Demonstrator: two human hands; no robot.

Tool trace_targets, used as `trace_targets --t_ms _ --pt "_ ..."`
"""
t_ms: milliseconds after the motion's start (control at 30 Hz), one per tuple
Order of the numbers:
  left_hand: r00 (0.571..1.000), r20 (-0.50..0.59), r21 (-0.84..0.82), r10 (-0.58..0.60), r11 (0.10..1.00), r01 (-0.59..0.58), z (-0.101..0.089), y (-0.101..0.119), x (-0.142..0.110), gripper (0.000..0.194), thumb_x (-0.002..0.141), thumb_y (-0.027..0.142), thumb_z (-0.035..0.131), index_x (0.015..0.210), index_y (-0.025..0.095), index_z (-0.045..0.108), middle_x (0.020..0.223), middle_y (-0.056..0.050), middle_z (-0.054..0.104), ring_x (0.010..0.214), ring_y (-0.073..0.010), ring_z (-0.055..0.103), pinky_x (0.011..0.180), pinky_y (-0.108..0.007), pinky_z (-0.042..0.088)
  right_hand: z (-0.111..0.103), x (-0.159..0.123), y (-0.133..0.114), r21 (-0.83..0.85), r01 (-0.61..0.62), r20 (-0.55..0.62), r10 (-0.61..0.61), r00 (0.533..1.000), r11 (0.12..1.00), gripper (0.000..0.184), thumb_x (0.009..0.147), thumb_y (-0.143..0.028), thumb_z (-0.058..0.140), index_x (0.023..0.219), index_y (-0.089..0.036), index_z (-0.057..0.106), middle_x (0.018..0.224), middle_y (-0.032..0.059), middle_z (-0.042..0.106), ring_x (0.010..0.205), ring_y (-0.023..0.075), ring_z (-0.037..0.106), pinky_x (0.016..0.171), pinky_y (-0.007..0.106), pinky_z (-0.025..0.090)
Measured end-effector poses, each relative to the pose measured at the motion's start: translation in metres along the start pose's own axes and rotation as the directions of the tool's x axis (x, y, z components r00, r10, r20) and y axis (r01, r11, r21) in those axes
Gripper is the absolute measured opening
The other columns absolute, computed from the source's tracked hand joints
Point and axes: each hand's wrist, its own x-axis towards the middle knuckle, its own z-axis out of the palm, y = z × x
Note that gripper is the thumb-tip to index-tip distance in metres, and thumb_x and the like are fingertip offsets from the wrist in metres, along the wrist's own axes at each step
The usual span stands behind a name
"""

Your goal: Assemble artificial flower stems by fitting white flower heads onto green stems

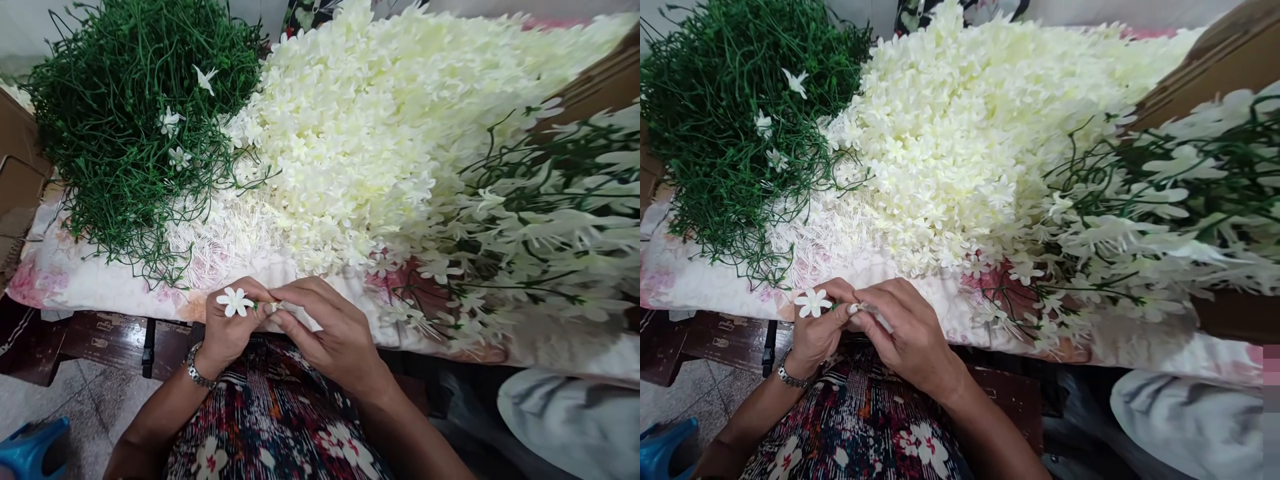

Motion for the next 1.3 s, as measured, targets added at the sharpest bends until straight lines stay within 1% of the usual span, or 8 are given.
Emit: trace_targets --t_ms 67,200,367,467,633,867,1100,1300 --pt "0.999 0.017 -0.008 -0.044 0.999 0.044 -0.001 0.001 -0.001 0.004 0.068 0.02 0.064 0.068 0.016 0.062 0.063 0.0 0.055 0.059 -0.0096 0.049 0.054 -0.022 0.038 0.002 -0.001 0.001 0.021 -0.014 -0.021 0.015 1.0 1.0 0.02 0.075 -0.012 0.052 0.094 -0.016 0.056 0.075 0.0027 0.058 0.071 0.0117 0.054 0.061 0.025 0.046" --pt "0.99 0.094 0.057 -0.1 0.994 0.095 -0.006 0.003 -0.002 0.015 0.073 0.028 0.058 0.078 0.016 0.065 0.071 -0.004 0.057 0.064 -0.012 0.051 0.053 -0.023 0.037 0.003 -0.002 0.003 0.027 -0.04 -0.052 0.041 0.998 0.999 0.018 0.074 -0.008 0.052 0.089 -0.017 0.056 0.074 0.0019 0.06 0.069 0.0107 0.055 0.06 0.024 0.045" --pt "0.998 0.053 0.097 -0.034 0.995 0.029 -0.008 0.003 -0.003 0.01 0.074 0.022 0.058 0.076 0.019 0.067 0.066 -0.002 0.054 0.061 -0.0102 0.048 0.052 -0.023 0.036 -0.002 -0.004 0.003 0.027 -0.142 -0.079 0.144 0.986 0.989 0.008 0.074 -0.012 0.053 0.079 -0.018 0.055 0.068 -0.0014 0.057 0.06 0.0084 0.053 0.055 0.021 0.043" --pt "0.999 0.052 0.133 0.003 0.991 -0.01 -0.008 0.003 -0.003 0.009 0.073 0.019 0.058 0.074 0.018 0.067 0.063 -0.001 0.054 0.058 -0.0098 0.046 0.052 -0.023 0.034 -0.006 -0.004 -0.001 0.068 -0.162 -0.076 0.167 0.983 0.985 0.008 0.073 -0.01 0.054 0.078 -0.017 0.054 0.067 -0.0025 0.056 0.059 0.0066 0.052 0.054 0.019 0.042" --pt "0.994 0.104 0.182 0.039 0.982 -0.058 -0.008 0.006 -0.002 0.012 0.073 0.014 0.056 0.078 0.019 0.066 0.062 0.0 0.053 0.056 -0.0086 0.045 0.049 -0.022 0.033 -0.009 -0.002 -0.006 0.082 -0.084 -0.052 0.088 0.995 0.993 0.015 0.072 -0.007 0.053 0.084 -0.016 0.053 0.073 0.0004 0.057 0.068 0.009 0.053 0.059 0.022 0.043" --pt "0.969 0.191 0.306 0.157 0.928 -0.211 -0.009 0.008 -0.002 0.017 0.071 0.008 0.055 0.082 0.018 0.064 0.057 0.002 0.05 0.052 -0.0071 0.043 0.047 -0.02 0.033 -0.009 0.0 -0.004 -0.062 0.034 -0.017 -0.035 0.999 0.997 0.019 0.072 -0.005 0.051 0.088 -0.016 0.052 0.073 0.003 0.058 0.07 0.0122 0.053 0.061 0.026 0.044" --pt "0.942 0.251 0.379 0.224 0.873 -0.309 -0.011 0.003 -0.002 0.026 0.068 0.004 0.052 0.086 0.019 0.063 0.059 0.002 0.053 0.052 -0.0078 0.044 0.047 -0.019 0.033 -0.011 0.002 -0.003 -0.208 0.078 0.068 -0.065 0.996 0.975 0.012 0.074 -0.008 0.049 0.084 -0.015 0.052 0.072 0.0049 0.057 0.071 0.0133 0.052 0.061 0.027 0.044" --pt "0.917 0.302 0.386 0.261 0.846 -0.368 -0.012 -0.002 0.003 0.029 0.066 0.004 0.051 0.088 0.019 0.062 0.058 0.001 0.054 0.05 -0.0081 0.043 0.045 -0.019 0.032 -0.005 0.0 0.003 -0.217 0.05 0.064 -0.037 0.997 0.975 0.009 0.077 -0.01 0.046 0.083 -0.016 0.048 0.07 0.0039 0.056 0.07 0.0131 0.052 0.061 0.027 0.045"
